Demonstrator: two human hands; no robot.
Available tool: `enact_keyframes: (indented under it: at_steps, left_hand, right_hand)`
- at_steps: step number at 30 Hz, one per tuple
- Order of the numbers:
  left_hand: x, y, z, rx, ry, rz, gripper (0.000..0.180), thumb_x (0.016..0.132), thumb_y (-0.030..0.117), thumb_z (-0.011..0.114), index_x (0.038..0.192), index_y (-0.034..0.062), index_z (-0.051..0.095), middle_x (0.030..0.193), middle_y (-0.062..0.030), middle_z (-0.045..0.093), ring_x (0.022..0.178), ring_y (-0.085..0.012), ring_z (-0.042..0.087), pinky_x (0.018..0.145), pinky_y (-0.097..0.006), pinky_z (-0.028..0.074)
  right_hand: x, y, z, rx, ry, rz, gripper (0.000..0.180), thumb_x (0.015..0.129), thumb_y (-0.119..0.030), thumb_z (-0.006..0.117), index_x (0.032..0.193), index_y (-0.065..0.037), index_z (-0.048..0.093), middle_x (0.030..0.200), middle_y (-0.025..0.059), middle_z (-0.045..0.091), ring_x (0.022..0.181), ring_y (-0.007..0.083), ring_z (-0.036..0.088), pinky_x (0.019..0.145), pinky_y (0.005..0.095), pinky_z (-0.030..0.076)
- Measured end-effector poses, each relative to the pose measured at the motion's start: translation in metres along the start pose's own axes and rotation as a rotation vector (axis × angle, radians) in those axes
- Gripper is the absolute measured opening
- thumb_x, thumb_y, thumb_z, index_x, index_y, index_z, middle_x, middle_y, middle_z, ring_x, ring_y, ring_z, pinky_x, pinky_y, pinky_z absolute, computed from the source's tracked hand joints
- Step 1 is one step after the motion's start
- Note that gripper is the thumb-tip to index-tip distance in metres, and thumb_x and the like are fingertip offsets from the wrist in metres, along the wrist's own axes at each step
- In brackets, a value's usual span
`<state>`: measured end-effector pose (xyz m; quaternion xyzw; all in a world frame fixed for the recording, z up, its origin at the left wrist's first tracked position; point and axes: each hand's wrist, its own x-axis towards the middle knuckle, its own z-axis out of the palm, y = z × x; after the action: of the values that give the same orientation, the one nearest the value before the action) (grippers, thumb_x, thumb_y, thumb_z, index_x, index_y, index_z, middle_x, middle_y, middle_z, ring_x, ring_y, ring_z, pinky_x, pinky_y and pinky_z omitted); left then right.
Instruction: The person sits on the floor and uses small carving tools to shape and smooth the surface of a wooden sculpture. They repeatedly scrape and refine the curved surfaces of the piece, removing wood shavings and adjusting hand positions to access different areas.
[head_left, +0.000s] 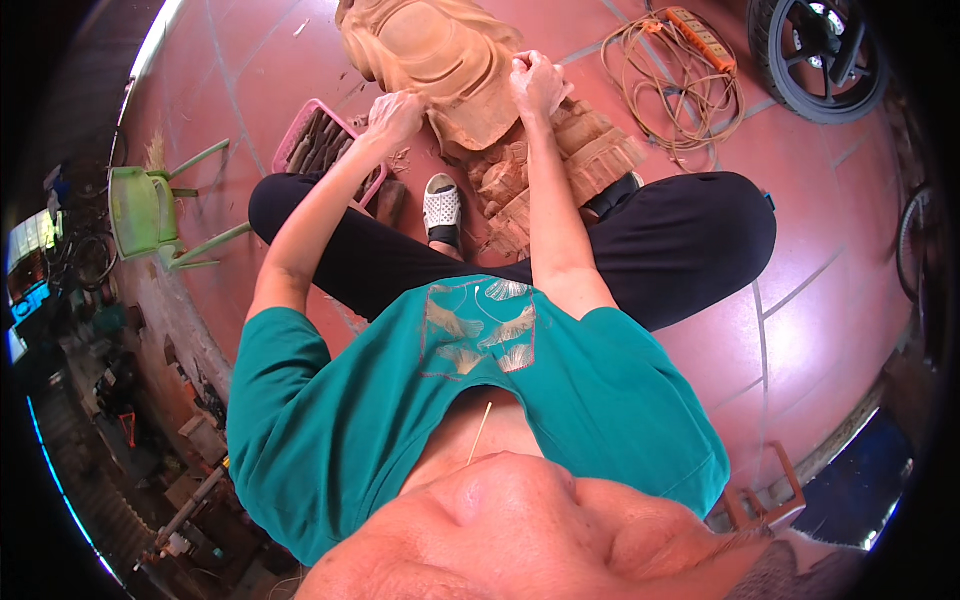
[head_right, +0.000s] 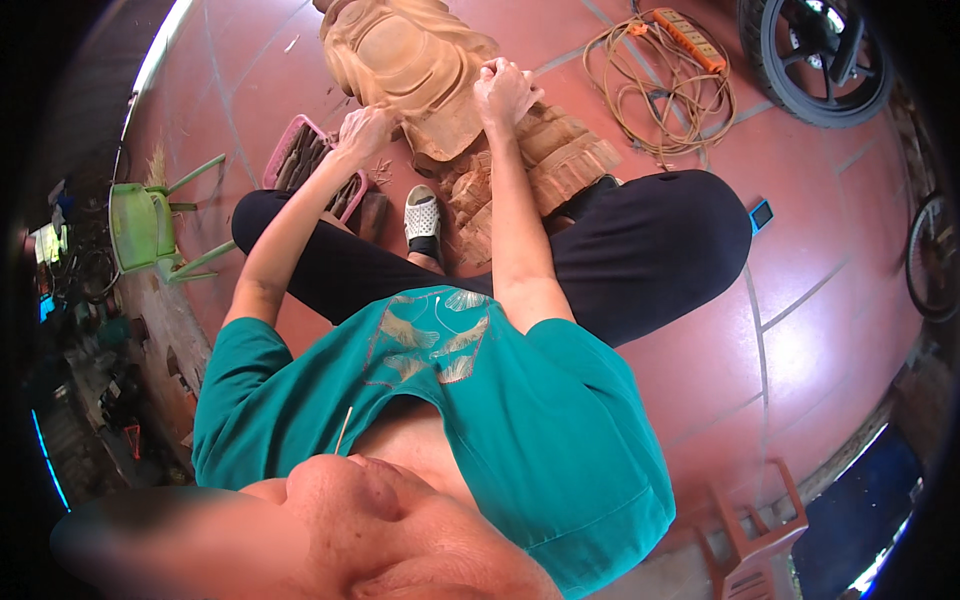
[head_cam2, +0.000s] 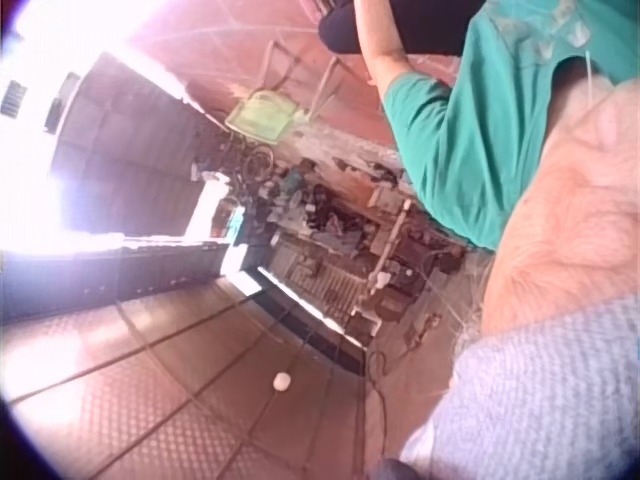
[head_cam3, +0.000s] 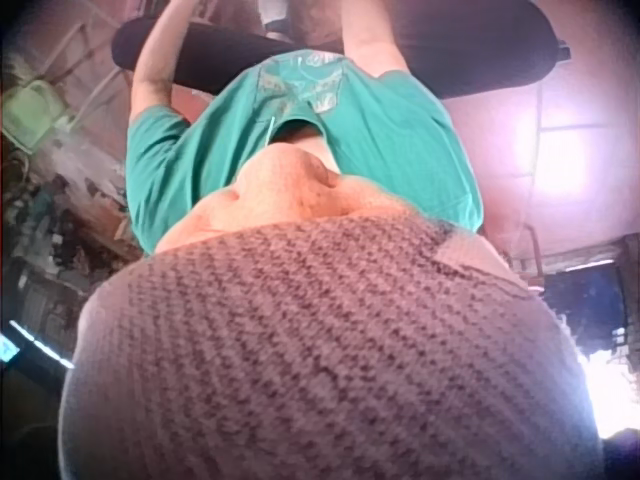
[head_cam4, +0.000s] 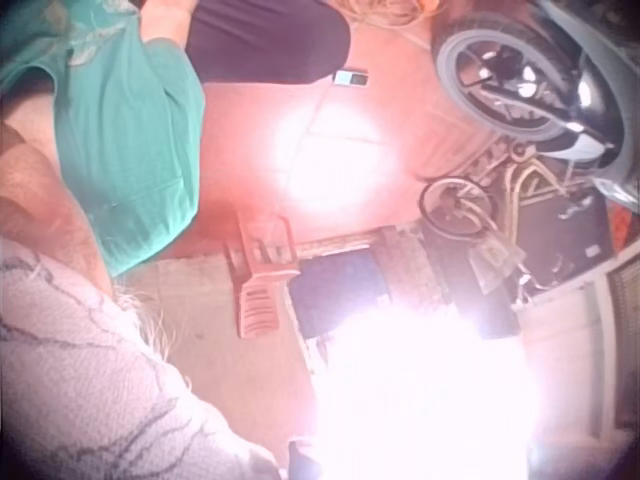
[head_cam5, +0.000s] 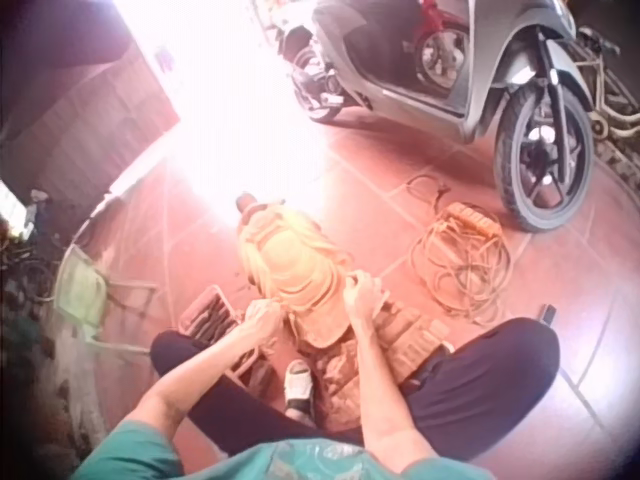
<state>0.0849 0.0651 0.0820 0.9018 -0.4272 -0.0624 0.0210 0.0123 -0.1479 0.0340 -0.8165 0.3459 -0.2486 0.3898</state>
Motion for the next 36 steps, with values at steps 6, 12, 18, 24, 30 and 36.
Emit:
enact_keyframes:
  at_steps: [6, 12, 18, 24, 30, 36]
  left_hand:
    - [0.044, 0.045, -0.003, -0.204, 0.242, 0.011, 0.016, 0.08, 0.011, 0.058, 0.094, 0.0066, 0.065, 0.09, -0.0153, 0.068, 0.083, -0.0354, 0.066, 0.072, -0.045, 0.051]
    - [0.03, 0.035, 0.012, -0.167, 0.256, 0.042, 0.016, 0.081, 0.009, 0.056, 0.094, 0.0069, 0.066, 0.089, -0.0176, 0.068, 0.084, -0.035, 0.066, 0.072, -0.045, 0.051]
    - [0.011, -0.001, 0.004, 0.07, -0.18, -0.053, 0.013, 0.085, 0.011, 0.055, 0.088, 0.0049, 0.066, 0.08, -0.0218, 0.066, 0.08, -0.0386, 0.066, 0.066, -0.048, 0.051]
    - [0.026, 0.041, -0.025, -0.324, 0.289, 0.018, 0.014, 0.083, 0.014, 0.058, 0.092, 0.0078, 0.067, 0.089, -0.0188, 0.068, 0.082, -0.0378, 0.066, 0.068, -0.045, 0.052]
    - [0.042, 0.047, 0.012, -0.072, 0.322, 0.071, 0.015, 0.085, 0.01, 0.055, 0.097, 0.0068, 0.062, 0.088, -0.014, 0.065, 0.079, -0.0341, 0.066, 0.068, -0.045, 0.052]
    - [0.004, 0.014, 0.013, 0.075, 0.135, 0.045, 0.014, 0.081, 0.009, 0.056, 0.093, 0.0048, 0.063, 0.09, -0.0149, 0.065, 0.081, -0.0337, 0.066, 0.068, -0.046, 0.053]
  right_hand:
    - [0.004, 0.0, -0.001, -0.025, -0.033, 0.017, 0.011, 0.081, -0.02, 0.06, 0.083, -0.017, 0.069, 0.092, -0.0006, 0.069, 0.1, 0.0237, 0.055, 0.089, 0.0485, 0.03]
    - [0.005, 0.002, -0.004, -0.014, -0.03, 0.023, 0.011, 0.081, -0.019, 0.059, 0.082, -0.017, 0.069, 0.091, -0.0003, 0.069, 0.1, 0.024, 0.055, 0.089, 0.049, 0.031]
    - [0.003, 0.0, 0.0, 0.002, -0.02, 0.015, 0.012, 0.081, -0.019, 0.058, 0.083, -0.017, 0.069, 0.091, 0.0005, 0.069, 0.099, 0.0247, 0.056, 0.089, 0.0494, 0.031]
    - [0.004, -0.001, -0.002, -0.014, -0.006, -0.003, 0.012, 0.081, -0.019, 0.058, 0.083, -0.017, 0.069, 0.09, 0.0002, 0.069, 0.099, 0.025, 0.056, 0.089, 0.0494, 0.032]
    - [0.001, 0.002, -0.001, 0.0, -0.01, -0.017, 0.011, 0.081, -0.019, 0.059, 0.083, -0.015, 0.069, 0.09, 0.0004, 0.069, 0.099, 0.0251, 0.056, 0.09, 0.0513, 0.031]
    - [0.005, -0.001, -0.002, -0.021, -0.045, 0.017, 0.011, 0.082, -0.019, 0.059, 0.083, -0.016, 0.07, 0.09, 0.0009, 0.069, 0.099, 0.0253, 0.056, 0.09, 0.0503, 0.031]
